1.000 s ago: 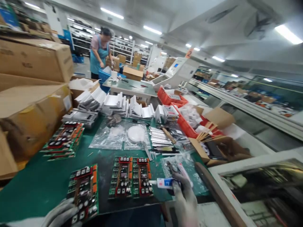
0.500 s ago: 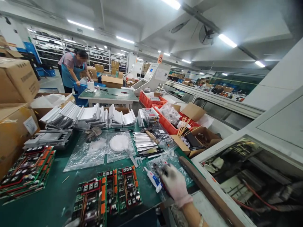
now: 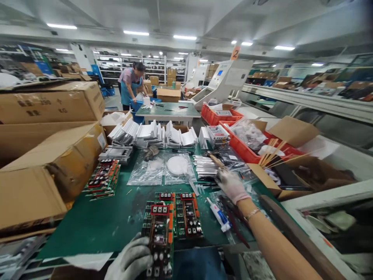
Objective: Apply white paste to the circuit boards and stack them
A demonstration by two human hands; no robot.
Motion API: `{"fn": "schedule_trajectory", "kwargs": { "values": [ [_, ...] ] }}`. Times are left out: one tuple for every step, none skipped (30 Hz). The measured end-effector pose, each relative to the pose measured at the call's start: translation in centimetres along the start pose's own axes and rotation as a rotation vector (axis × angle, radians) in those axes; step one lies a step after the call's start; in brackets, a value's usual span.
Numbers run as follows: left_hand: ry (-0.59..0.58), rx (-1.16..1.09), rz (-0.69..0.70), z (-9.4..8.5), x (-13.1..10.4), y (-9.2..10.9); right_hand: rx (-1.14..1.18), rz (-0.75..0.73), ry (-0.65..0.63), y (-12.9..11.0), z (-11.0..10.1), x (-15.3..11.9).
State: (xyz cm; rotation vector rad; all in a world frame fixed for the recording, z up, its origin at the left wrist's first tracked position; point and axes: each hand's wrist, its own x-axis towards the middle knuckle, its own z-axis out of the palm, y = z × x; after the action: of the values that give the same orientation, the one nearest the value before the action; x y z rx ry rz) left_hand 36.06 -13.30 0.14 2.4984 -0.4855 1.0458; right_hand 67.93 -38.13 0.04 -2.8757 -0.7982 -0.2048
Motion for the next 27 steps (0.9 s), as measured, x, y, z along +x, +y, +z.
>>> {"fn": "schedule_trajectory", "kwargs": {
  "values": [
    [0.004, -0.008, 0.000, 0.0, 0.1, 0.2, 0.028, -0.014, 0.031, -0.2, -0.5, -0.8],
    [0.004, -0.017, 0.001, 0.0, 0.2, 0.3, 0.059, -0.031, 0.055, -0.5, -1.1, -1.7],
    [-0.003, -0.028, -0.002, 0.0, 0.1, 0.3, 0.098, -0.077, 0.081, -1.0, -2.0, -2.7],
    [-0.013, -0.042, -0.008, 0.0, 0.1, 0.3, 0.135, -0.142, 0.106, -1.7, -3.0, -3.9],
    [-0.025, -0.060, -0.013, 0.0, 0.1, 0.4, 0.179, -0.245, 0.143, -2.6, -4.1, -5.0],
    [-0.036, -0.080, -0.017, 0.0, 0.2, 0.4, 0.244, -0.471, 0.259, -3.6, -5.3, -6.1],
    [-0.045, -0.098, -0.021, 0.0, 0.3, 0.4, 0.245, -0.653, 0.362, -4.7, -6.4, -7.1],
    [-0.051, -0.114, -0.024, 0.0, 0.5, 0.5, 0.201, -0.782, 0.454, -5.8, -7.5, -7.9],
    [-0.053, -0.124, -0.029, 0.0, 0.6, 0.6, 0.171, -0.868, 0.518, -6.9, -8.4, -8.6],
    [-0.059, -0.128, -0.032, -0.1, 0.8, 0.7, 0.149, -0.926, 0.545, -7.9, -9.2, -9.1],
    [-0.064, -0.127, -0.033, -0.1, 1.0, 0.9, 0.138, -0.961, 0.589, -8.8, -9.7, -9.5],
    [-0.067, -0.126, -0.033, -0.2, 1.2, 1.1, 0.126, -0.981, 0.614, -9.5, -10.0, -9.7],
    [-0.072, -0.125, -0.034, -0.2, 1.4, 1.2, 0.115, -0.992, 0.630, -10.0, -10.1, -9.8],
    [-0.074, -0.126, -0.035, -0.3, 1.5, 1.4, 0.102, -1.002, 0.640, -10.4, -10.0, -9.9],
    [-0.079, -0.127, -0.040, -0.4, 1.6, 1.5, 0.087, -1.013, 0.635, -10.6, -9.8, -9.9],
    [-0.083, -0.126, -0.043, -0.5, 1.7, 1.6, 0.074, -1.030, 0.621, -10.8, -9.6, -9.9],
    [-0.085, -0.122, -0.044, -0.6, 1.8, 1.7, 0.065, -1.048, 0.603, -10.9, -9.4, -9.9],
    [-0.085, -0.116, -0.039, -0.6, 1.9, 1.7, 0.059, -1.062, 0.587, -11.0, -9.1, -9.8],
    [-0.082, -0.107, -0.035, -0.7, 1.9, 1.8, 0.053, -1.075, 0.572, -11.1, -8.9, -9.7],
    [-0.075, -0.099, -0.033, -0.8, 2.0, 1.8, 0.044, -1.087, 0.553, -11.2, -8.7, -9.6],
    [-0.067, -0.092, -0.033, -0.8, 2.1, 1.9, 0.032, -1.098, 0.532, -11.4, -8.6, -9.6],
    [-0.060, -0.090, -0.034, -0.8, 2.2, 1.9, 0.021, -1.112, 0.510, -11.5, -8.4, -9.5],
    [-0.061, -0.091, -0.038, -0.9, 2.3, 2.0, 0.011, -1.126, 0.490, -11.6, -8.3, -9.5],
    [-0.067, -0.095, -0.039, -0.9, 2.4, 2.0, 0.003, -1.137, 0.474, -11.6, -8.2, -9.4],
    [-0.073, -0.099, -0.039, -0.9, 2.5, 2.0, -0.005, -1.146, 0.459, -11.7, -8.1, -9.4],
    [-0.080, -0.101, -0.038, -0.9, 2.5, 2.0, -0.009, -1.149, 0.447, -11.7, -7.9, -9.4],
    [-0.084, -0.101, -0.038, -0.9, 2.5, 2.0, -0.015, -1.153, 0.435, -11.7, -7.7, -9.4]
  ]
}}
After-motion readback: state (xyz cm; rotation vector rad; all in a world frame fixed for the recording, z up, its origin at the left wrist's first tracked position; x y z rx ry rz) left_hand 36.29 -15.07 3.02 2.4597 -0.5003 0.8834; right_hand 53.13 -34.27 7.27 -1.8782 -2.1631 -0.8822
